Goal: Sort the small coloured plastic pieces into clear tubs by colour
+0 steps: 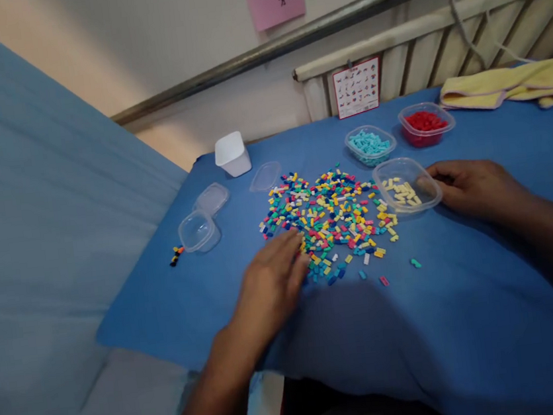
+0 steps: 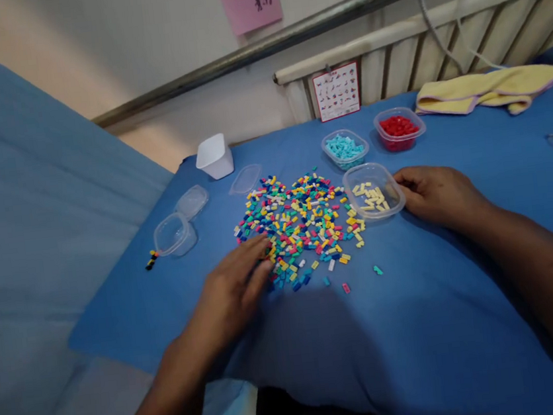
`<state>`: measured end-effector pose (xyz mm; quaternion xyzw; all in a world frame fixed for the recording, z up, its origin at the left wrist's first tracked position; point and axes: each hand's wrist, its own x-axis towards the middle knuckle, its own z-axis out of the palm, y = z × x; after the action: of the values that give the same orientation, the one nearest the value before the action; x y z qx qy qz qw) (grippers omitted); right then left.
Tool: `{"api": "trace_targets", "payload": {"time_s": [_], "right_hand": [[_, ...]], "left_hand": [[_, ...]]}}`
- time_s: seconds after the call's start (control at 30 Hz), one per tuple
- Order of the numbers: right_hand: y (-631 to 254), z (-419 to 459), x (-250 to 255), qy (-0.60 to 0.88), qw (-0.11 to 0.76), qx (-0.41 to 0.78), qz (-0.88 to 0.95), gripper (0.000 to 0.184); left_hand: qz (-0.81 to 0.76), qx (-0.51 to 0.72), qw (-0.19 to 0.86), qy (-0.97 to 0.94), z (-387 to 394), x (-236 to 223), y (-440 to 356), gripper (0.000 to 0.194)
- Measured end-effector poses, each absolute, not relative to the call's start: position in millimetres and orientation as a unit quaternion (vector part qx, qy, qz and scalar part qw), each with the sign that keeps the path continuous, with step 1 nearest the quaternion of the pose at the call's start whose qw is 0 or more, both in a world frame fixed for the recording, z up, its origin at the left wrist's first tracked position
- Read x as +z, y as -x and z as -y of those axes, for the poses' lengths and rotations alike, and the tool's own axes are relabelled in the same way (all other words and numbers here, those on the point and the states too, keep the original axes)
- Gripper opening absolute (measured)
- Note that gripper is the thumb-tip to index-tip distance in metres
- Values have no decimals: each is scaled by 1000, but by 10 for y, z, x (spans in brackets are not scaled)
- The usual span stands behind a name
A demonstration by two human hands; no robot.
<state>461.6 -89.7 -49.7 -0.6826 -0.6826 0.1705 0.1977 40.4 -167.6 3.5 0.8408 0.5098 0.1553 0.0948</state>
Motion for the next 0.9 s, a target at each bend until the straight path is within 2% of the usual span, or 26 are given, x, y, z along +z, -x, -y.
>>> {"api": "trace_targets", "payload": {"time_s": [0.1, 0.2, 0.37, 0.53, 0.9], "right_hand": [[-4642, 893, -548, 688, 205, 164, 677, 68], [-4659, 885, -571, 688, 204, 174, 675, 69], [-4638, 897, -526, 703, 187, 166, 666, 77], [-4621, 912, -492, 697, 188, 176, 669, 78], [-4680, 919, -565, 702, 197, 177, 661, 74]], "left_hand": [[-473, 49, 115, -872, 1889, -74, -745, 76], [-476, 11, 130, -870, 1963, -100, -1021, 88], [-455, -4, 158, -877, 2002, -93, -1107, 91], [-405, -6, 151, -902, 2044, -175, -992, 86], [-497, -64, 122, -857, 1353, -49, -557, 99]]}}
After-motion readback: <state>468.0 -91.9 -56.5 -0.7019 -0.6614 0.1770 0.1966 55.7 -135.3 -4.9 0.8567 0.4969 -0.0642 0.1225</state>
